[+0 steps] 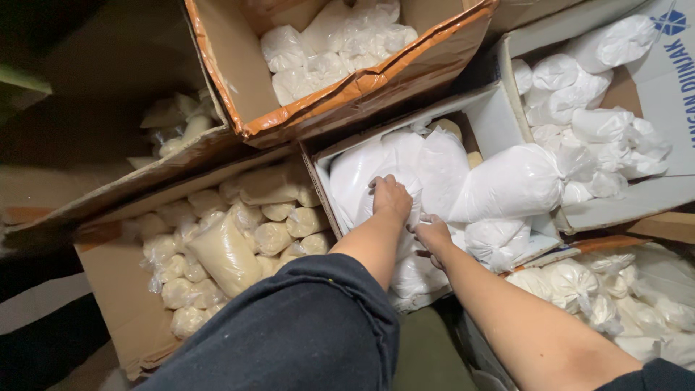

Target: The person sits on the floor and transfers small white plastic-wrapped packages from a large sack into several cardboard boxes. They repeatedly pick up handfuls of packages and place them into the boxes, filling them up.

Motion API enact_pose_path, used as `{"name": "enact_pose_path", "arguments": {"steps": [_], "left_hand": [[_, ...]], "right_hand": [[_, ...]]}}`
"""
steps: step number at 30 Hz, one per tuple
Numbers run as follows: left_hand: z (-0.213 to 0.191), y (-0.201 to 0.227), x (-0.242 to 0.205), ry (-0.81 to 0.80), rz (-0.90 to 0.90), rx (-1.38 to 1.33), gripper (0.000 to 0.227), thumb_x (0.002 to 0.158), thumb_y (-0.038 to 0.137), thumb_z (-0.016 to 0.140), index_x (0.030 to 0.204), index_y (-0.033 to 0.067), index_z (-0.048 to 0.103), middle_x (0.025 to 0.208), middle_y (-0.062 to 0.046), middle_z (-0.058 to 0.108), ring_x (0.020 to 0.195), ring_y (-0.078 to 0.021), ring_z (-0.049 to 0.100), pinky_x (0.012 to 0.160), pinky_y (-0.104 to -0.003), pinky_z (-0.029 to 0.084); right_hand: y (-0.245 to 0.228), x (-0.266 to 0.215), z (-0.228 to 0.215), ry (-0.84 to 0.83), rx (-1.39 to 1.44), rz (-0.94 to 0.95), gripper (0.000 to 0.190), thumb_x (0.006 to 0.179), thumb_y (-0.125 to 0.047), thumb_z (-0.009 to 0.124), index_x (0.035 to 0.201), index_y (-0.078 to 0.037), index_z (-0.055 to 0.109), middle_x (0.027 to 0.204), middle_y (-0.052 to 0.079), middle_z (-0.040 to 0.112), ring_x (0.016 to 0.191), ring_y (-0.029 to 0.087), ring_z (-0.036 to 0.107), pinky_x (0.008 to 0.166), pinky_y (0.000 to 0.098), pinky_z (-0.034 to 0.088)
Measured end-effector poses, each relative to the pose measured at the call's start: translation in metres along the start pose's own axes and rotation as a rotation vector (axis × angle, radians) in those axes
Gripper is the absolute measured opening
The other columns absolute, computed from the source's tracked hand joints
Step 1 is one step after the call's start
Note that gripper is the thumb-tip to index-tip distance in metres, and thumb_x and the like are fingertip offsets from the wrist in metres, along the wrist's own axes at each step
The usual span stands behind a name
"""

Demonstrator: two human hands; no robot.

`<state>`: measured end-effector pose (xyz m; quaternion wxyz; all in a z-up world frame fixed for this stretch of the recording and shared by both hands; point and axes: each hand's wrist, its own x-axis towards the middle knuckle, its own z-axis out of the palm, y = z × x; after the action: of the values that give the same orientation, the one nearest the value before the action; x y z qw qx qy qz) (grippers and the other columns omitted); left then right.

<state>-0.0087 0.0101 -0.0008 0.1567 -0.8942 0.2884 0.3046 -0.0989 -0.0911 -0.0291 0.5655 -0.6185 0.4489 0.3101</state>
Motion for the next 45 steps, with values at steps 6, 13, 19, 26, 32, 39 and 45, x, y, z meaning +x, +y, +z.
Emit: {"name": "enact_pose_path", "arguments": {"steps": [6, 13, 19, 26, 32, 39, 45], "left_hand": [[-0.002, -0.007, -0.012, -0.011, 0.106, -0.011, 0.030, 0.101, 0.025, 0.054, 0.122, 0.0220, 0.075, 0.121, -0.002, 0.073, 0.118, -0.0287, 0.063, 0.102, -0.061, 0.036], [0.002, -0.015, -0.026, 0.080, 0.222, -0.045, 0.027, 0.097, 0.020, 0.054, 0.104, 0.0223, 0.080, 0.105, -0.003, 0.078, 0.100, -0.0249, 0.073, 0.112, -0.057, 0.031], [-0.010, -0.012, -0.053, 0.142, 0.327, -0.111, 0.025, 0.093, 0.029, 0.057, 0.094, 0.0167, 0.079, 0.099, -0.009, 0.078, 0.092, -0.0270, 0.075, 0.110, -0.058, 0.034], [-0.041, 0.013, -0.090, 0.250, 0.360, -0.219, 0.024, 0.090, 0.029, 0.058, 0.082, 0.0161, 0.077, 0.087, -0.012, 0.077, 0.082, -0.0281, 0.074, 0.103, -0.055, 0.038], [-0.056, 0.028, -0.094, 0.381, 0.439, -0.398, 0.034, 0.093, 0.039, 0.057, 0.077, 0.0137, 0.073, 0.076, -0.015, 0.073, 0.072, -0.0328, 0.070, 0.094, -0.051, 0.040], [-0.060, 0.026, -0.067, 0.594, 0.486, -0.557, 0.031, 0.091, 0.036, 0.056, 0.082, 0.0114, 0.073, 0.078, -0.018, 0.073, 0.077, -0.0407, 0.069, 0.081, -0.054, 0.051], [-0.085, 0.007, -0.056, 0.539, 0.304, -0.632, 0.034, 0.092, 0.034, 0.054, 0.081, 0.0094, 0.074, 0.083, -0.021, 0.072, 0.080, -0.0407, 0.071, 0.079, -0.051, 0.056]], "right_hand": [[0.006, 0.005, 0.003, -0.085, -0.037, 0.055, 0.046, 0.091, -0.019, 0.060, 0.137, -0.011, 0.058, 0.129, 0.001, 0.065, 0.114, 0.022, 0.056, 0.080, 0.0475, 0.054], [0.029, 0.018, 0.004, -0.140, 0.153, 0.208, 0.044, 0.100, -0.036, 0.052, 0.141, -0.022, 0.056, 0.129, 0.003, 0.058, 0.115, 0.024, 0.053, 0.098, 0.0587, 0.051], [0.051, 0.022, -0.013, -0.139, 0.302, 0.284, 0.048, 0.105, -0.043, 0.046, 0.148, -0.022, 0.050, 0.112, 0.005, 0.048, 0.112, 0.029, 0.047, 0.110, 0.0704, 0.039], [0.055, -0.012, -0.047, -0.096, 0.518, 0.357, 0.055, 0.103, -0.054, 0.036, 0.150, -0.026, 0.043, 0.136, 0.008, 0.056, 0.132, 0.036, 0.049, 0.115, 0.0728, 0.027], [0.049, -0.047, -0.070, -0.181, 0.687, 0.339, 0.082, 0.098, -0.072, 0.020, 0.156, -0.018, 0.041, 0.159, 0.014, 0.045, 0.145, 0.042, 0.040, 0.113, 0.0724, 0.027], [0.035, -0.064, -0.078, -0.155, 0.750, 0.182, 0.093, 0.091, -0.083, 0.029, 0.155, -0.016, 0.044, 0.157, 0.012, 0.048, 0.145, 0.037, 0.041, 0.117, 0.0627, 0.028], [0.007, -0.099, -0.076, -0.182, 0.730, 0.026, 0.086, 0.084, -0.079, 0.043, 0.148, -0.022, 0.054, 0.148, 0.003, 0.060, 0.137, 0.028, 0.054, 0.114, 0.0567, 0.040]]}}
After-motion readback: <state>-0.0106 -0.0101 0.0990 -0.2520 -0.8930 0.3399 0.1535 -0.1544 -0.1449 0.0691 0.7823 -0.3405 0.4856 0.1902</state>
